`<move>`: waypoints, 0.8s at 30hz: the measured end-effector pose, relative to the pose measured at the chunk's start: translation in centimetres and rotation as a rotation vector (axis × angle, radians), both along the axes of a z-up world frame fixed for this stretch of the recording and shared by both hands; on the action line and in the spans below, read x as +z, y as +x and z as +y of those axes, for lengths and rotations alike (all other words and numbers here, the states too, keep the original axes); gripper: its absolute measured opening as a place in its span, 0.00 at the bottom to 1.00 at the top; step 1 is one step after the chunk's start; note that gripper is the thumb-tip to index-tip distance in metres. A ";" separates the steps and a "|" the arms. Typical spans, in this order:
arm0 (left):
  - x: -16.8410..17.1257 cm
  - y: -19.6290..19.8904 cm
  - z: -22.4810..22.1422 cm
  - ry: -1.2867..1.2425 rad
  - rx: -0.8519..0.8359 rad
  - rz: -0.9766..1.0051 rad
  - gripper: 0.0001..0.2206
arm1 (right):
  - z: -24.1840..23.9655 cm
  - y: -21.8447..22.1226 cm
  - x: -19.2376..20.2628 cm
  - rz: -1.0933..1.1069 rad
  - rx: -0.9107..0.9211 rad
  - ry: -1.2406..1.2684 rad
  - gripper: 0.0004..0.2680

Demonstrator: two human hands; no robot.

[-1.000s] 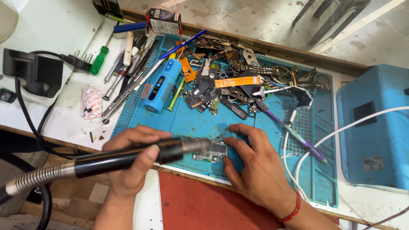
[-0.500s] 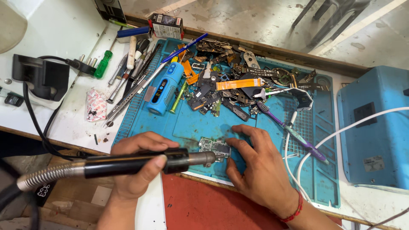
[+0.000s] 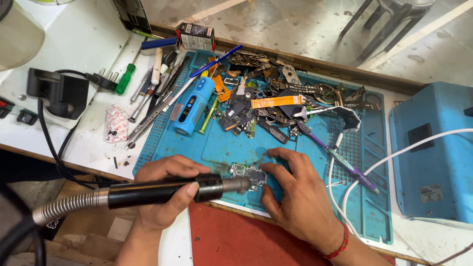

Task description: The person uses a heat gun to apply heat to components on a small circuit board held on a blue mat, moving the nozzle across the board while stabilizing it by hand.

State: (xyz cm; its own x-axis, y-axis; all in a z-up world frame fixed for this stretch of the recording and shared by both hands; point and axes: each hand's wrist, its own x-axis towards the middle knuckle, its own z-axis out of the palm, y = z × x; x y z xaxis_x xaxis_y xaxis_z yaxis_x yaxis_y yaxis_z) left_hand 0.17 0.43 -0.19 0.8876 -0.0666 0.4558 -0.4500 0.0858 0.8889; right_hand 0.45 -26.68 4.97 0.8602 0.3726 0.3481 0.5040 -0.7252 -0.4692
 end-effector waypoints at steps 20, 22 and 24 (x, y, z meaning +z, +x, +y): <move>-0.1 0.1 -0.5 -0.115 0.098 0.040 0.10 | -0.3 0.0 -0.2 -0.012 0.005 0.015 0.14; 0.0 0.0 -0.3 -0.036 0.055 0.023 0.10 | -0.3 0.0 -0.1 0.000 0.002 0.016 0.14; 0.1 0.0 -0.3 -0.062 0.017 0.043 0.10 | -0.3 0.0 -0.1 0.015 0.002 0.021 0.14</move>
